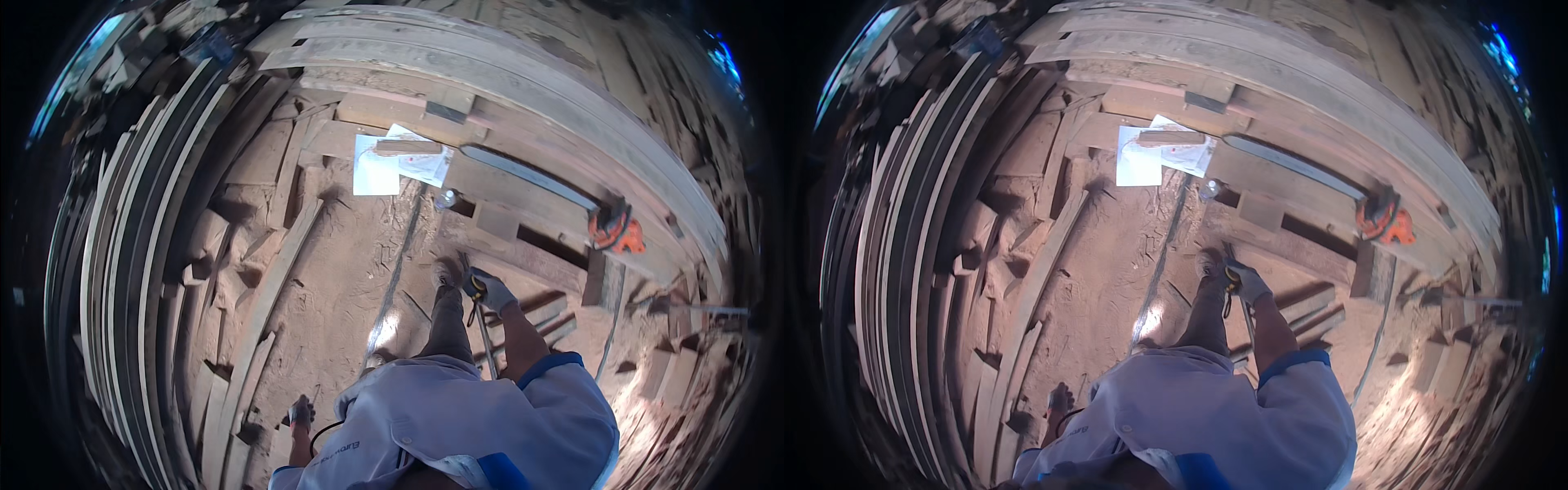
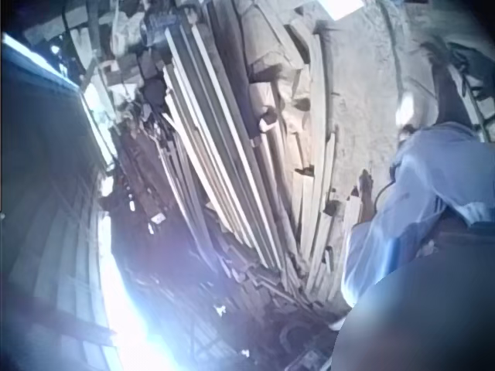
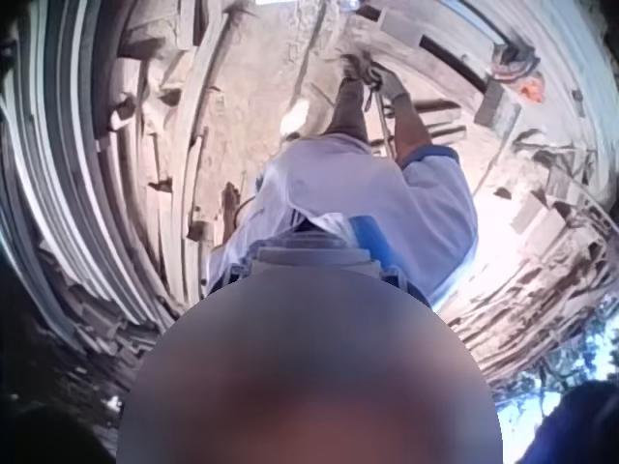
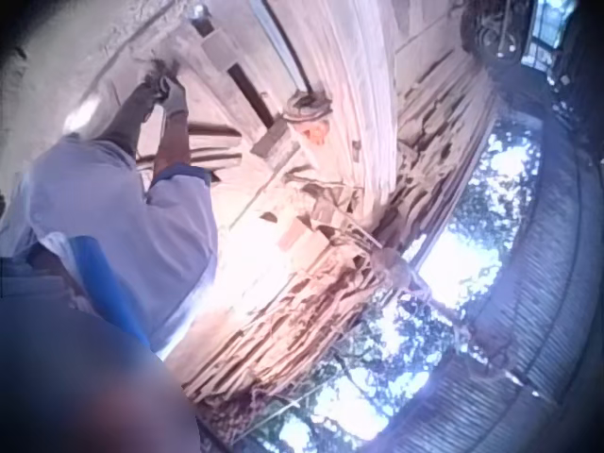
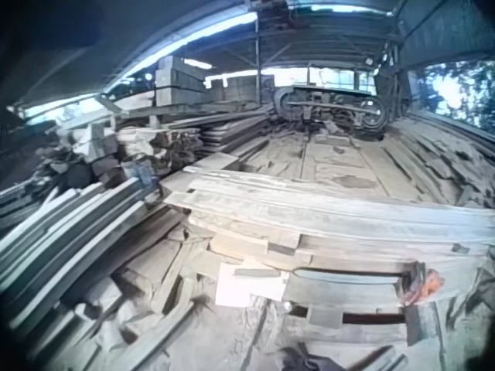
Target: The person walks through a cluttered woodworking area, picks up a long wooden plank, and moves it to a different location. They then handle a small red tool and a strap, moving around the workspace among scattered wood pieces.
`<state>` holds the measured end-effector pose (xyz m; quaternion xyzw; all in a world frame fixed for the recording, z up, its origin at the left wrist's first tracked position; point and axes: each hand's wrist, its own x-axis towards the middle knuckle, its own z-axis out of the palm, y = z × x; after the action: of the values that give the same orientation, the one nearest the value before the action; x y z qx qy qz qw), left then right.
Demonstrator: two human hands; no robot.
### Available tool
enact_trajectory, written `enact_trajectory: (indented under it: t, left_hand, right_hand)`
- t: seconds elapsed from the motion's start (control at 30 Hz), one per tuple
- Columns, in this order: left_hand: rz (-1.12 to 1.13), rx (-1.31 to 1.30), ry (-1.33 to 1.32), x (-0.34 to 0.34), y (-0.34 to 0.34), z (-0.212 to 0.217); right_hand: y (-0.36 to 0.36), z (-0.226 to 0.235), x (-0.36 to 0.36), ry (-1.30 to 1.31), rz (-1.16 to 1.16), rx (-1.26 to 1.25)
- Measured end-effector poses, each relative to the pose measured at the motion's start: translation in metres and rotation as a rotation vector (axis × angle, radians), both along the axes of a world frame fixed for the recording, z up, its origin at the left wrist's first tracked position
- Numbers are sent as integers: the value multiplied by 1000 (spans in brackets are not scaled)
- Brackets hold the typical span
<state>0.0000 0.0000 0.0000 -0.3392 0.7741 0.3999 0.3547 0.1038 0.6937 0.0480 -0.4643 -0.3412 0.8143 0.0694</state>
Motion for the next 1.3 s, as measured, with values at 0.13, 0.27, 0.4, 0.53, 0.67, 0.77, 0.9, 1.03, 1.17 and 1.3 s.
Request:
enact_trajectory:
  t: [0.13, 0.27, 0.4, 0.53, 0.67, 0.77, 0.9, 1.03, 1.17, 1.3]
  left_hand:
    - [266, -140, -193, 103, 57, 68]
    - [179, -238, -253, 161, 139, 113]
    - [290, -277, -196, 193, 216, 168]
    - [565, -172, -158, 200, 294, 216]
    - [482, -201, -172, 211, 325, 230]
    - [426, -273, -231, 251, 339, 221]
    - [518, -295, -144, 290, 360, 192]
    - [719, -104, -210, 299, 361, 152]
    - [567, -39, -193, 308, 323, 112]
    - [652, -5, -41, 328, 251, 84]
  right_hand:
    - [135, -28, -124, -197, 127, 143]
    - [279, -10, -277, 121, 69, 672]
    - [356, 42, -375, -209, 190, 1950]
    - [386, 0, -406, -441, 759, 1825]
    - [407, -51, -431, -285, 695, 1917]
    - [384, -57, -417, -367, 629, 2085]
    - [270, -42, -390, 42, 513, 2096]
    - [114, -15, -352, 361, 912, 1853]
    - [-32, 13, -298, 419, 1336, 1521]
    - [-156, 37, -254, 219, 1693, 1185]
